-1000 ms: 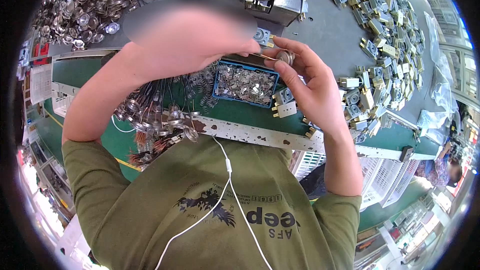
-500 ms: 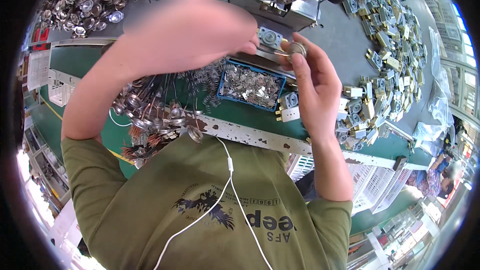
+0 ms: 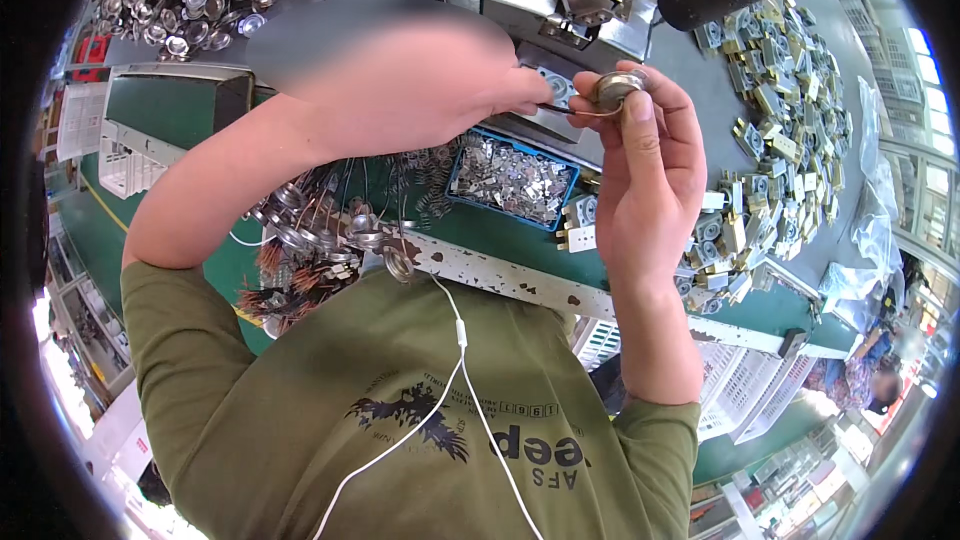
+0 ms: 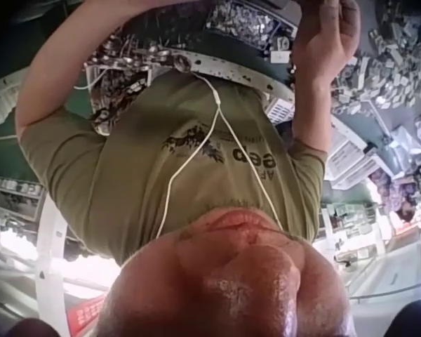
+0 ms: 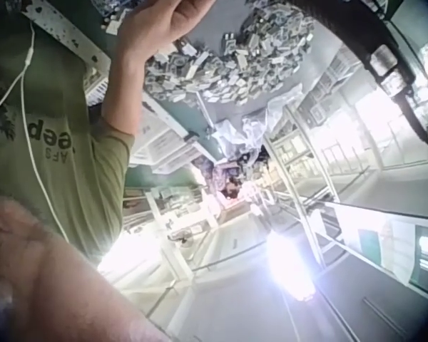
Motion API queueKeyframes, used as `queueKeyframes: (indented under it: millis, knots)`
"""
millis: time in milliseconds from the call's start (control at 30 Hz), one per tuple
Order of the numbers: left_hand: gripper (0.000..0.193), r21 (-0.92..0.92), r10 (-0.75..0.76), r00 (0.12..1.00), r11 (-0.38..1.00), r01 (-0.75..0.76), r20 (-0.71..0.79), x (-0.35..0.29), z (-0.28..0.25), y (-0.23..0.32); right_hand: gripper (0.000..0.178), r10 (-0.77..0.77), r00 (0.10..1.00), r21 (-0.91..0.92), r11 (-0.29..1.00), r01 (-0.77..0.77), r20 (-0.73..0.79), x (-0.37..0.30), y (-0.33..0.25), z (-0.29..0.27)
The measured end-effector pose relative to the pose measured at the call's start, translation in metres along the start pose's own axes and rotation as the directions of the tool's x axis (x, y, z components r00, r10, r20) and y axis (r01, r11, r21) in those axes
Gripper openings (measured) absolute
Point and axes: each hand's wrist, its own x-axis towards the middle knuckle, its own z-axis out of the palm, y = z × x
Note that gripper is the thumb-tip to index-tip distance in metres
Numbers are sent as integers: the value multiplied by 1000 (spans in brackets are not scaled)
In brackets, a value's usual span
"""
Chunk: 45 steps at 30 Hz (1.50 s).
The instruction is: Manually assembling small electronic parts by connecting wires and using a handheld industrial tool on a factory production line.
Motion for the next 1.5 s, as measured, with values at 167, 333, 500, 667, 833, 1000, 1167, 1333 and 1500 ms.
queueKeyframes:
  millis: [167, 333, 500, 667, 833, 1000, 1167, 1333, 1500]
  knots:
    - [14, 55, 36, 999, 998, -35, -16, 1, -5, -4, 31, 55, 998, 78, 995, -54, -13, 3, -1, 0]
    - [11, 201, -23, 994, 980, 0, 110, -3, -16, 5, 28, 169, 980, -426, 898, -108, 108, 21, -27, -8]
    - [9, 154, 35, 995, 987, -50, 98, 1, -18, -2, 22, 217, 957, -588, 806, -65, 191, 20, -31, -20]
    - [10, 228, 119, 978, 961, -157, 171, 3, -30, -5, 21, 436, 840, -739, 671, -64, 322, 22, -21, -19]
    - [12, 108, 89, 995, 990, -93, 40, 0, -29, -7, 21, 28, 988, -631, 772, 76, 153, 17, -24, 1]
    - [12, 25, 40, 998, 999, -41, 41, -3, -22, -4, 22, 51, 966, -883, 420, 210, 253, 18, -22, 7]
    - [10, -291, -15, 997, 957, -8, -79, 4, 10, -10, 28, -30, 996, 232, 971, 50, -87, 2, 1, 21]
    - [7, 51, 84, 996, 995, -84, 2, -1, -2, -13, 25, 218, 971, -409, 898, -161, 97, 18, -22, -4]
    - [5, 303, 198, 979, 932, -200, 37, -2, -3, -12, 21, 454, 846, -679, 716, -159, 281, 30, -29, -9]
